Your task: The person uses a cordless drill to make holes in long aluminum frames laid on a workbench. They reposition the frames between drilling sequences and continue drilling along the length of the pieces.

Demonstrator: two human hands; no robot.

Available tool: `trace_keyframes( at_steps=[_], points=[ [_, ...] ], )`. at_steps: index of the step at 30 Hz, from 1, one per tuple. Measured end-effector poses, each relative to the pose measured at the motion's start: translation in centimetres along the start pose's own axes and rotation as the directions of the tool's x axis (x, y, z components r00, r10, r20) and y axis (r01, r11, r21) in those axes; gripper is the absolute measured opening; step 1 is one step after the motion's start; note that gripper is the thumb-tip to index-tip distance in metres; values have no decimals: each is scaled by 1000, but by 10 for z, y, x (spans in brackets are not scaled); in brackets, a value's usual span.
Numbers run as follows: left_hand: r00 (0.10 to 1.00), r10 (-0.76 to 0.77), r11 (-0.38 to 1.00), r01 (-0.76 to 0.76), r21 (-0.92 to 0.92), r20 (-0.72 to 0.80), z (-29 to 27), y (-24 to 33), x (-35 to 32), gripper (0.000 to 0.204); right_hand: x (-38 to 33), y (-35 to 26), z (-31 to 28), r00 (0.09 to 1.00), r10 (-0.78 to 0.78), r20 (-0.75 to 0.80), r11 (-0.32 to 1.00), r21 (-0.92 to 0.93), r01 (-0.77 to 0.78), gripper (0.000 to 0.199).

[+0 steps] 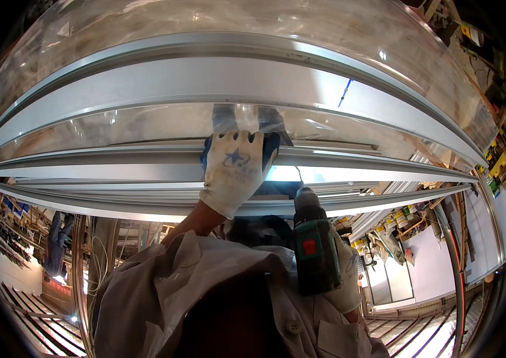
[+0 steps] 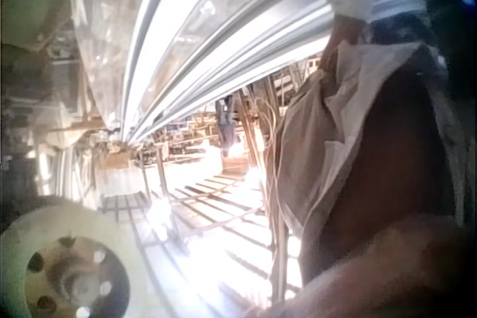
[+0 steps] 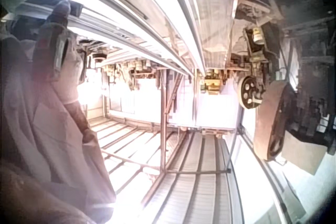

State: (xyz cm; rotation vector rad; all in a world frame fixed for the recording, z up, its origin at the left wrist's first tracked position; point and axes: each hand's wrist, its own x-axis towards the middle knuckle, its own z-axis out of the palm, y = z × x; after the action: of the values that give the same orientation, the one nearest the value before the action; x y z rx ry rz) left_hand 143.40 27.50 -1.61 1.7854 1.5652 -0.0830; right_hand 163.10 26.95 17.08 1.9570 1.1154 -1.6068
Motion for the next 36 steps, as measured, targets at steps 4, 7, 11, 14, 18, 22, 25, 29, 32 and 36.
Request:
trace_keyframes(
  at_steps=[4, 7, 11, 14, 18, 22, 25, 29, 32, 36],
  points=[
    [1000, 14, 1000, -14, 8, -9, 1, -1, -1, 27, 0, 1, 1, 1000, 21, 6, 999, -41, -21, 50],
    [1000, 10, 1000, -10, 0, -21, 0, 0, -1, 27, -1, 0, -1, 1000, 28, 13, 999, -45, -28, 49],
    [1000, -1, 1000, 1, 4, -10, 0, 1, 0, 28, -1, -1, -2, 1000, 23, 17, 998, -66, -22, 49],
    [1000, 0, 1000, 0, 13, -7, 2, 1, 0, 28, 0, 0, -3, 1000, 18, 14, 999, -36, -17, 49],
    [1000, -3, 1000, 2, 21, 16, 1, 2, 1, 29, 0, 0, -6, 1000, 0, 24, 999, -36, 1, 48],
    [1000, -6, 1000, 6, 20, 19, -1, 2, 1, 31, 1, 4, -6, 1000, 1, 27, 998, -61, 1, 46],
    [1000, -7, 1000, 7, 14, 24, -1, 4, 2, 31, 2, 3, -7, 999, 31, 30, 997, -69, -29, 44],
    [999, -9, 1000, 9, 4, 31, 0, 0, 1, 30, 1, 5, -3, 999, 21, 25, 995, -103, -19, 41],
    [1000, -7, 1000, 7, 0, 21, 1, -1, 0, 30, 2, 2, -4, 1000, 11, 22, 995, -99, -9, 42],
    [1000, -3, 1000, 3, -1, 21, -1, 1, 1, 29, 2, 1, -4, 1000, 15, 12, 995, -94, -13, 44]
  ],
)
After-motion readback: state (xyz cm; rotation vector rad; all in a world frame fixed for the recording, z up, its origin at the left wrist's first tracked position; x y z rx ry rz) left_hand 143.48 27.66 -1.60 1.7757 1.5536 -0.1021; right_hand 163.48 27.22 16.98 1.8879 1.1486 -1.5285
